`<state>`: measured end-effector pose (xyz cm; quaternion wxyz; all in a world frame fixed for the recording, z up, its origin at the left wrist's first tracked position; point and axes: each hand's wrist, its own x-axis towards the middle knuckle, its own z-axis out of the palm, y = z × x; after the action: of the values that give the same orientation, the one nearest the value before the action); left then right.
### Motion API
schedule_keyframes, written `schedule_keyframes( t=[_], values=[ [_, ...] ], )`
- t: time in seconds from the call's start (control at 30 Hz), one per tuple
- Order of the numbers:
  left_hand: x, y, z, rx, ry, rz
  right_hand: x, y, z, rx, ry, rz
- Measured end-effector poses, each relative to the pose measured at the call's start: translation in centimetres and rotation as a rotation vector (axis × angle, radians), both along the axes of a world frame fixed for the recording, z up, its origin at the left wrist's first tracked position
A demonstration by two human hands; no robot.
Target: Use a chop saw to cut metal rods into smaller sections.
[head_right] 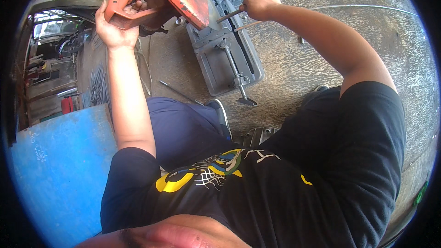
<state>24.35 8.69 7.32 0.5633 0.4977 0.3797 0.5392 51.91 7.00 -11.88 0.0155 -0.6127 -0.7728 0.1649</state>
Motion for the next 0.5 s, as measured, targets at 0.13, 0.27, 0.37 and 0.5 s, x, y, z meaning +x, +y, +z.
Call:
schedule_keyframes(
  t=[0.13, 0.27, 0.37, 0.5],
  values=[
    [0.06, -0.01, -0.02, 0.01, 0.001, -0.015, 0.01, -0.03, -0.08, 0.009, 0.013, -0.011],
    [0.03, -0.02, -0.01, 0.006, -0.001, -0.01, 0.06, -0.03, -0.2, 0.003, 0.008, -0.006],
    [0.04, 0.04, -0.06, 0.003, -0.024, -0.008, 0.07, 0.02, -0.28, 0.004, 0.018, -0.001],
    [-0.01, 0.06, -0.09, 0.001, -0.043, -0.008, 0.08, 0.04, -0.28, -0.006, 0.017, 0.002]
  ],
)
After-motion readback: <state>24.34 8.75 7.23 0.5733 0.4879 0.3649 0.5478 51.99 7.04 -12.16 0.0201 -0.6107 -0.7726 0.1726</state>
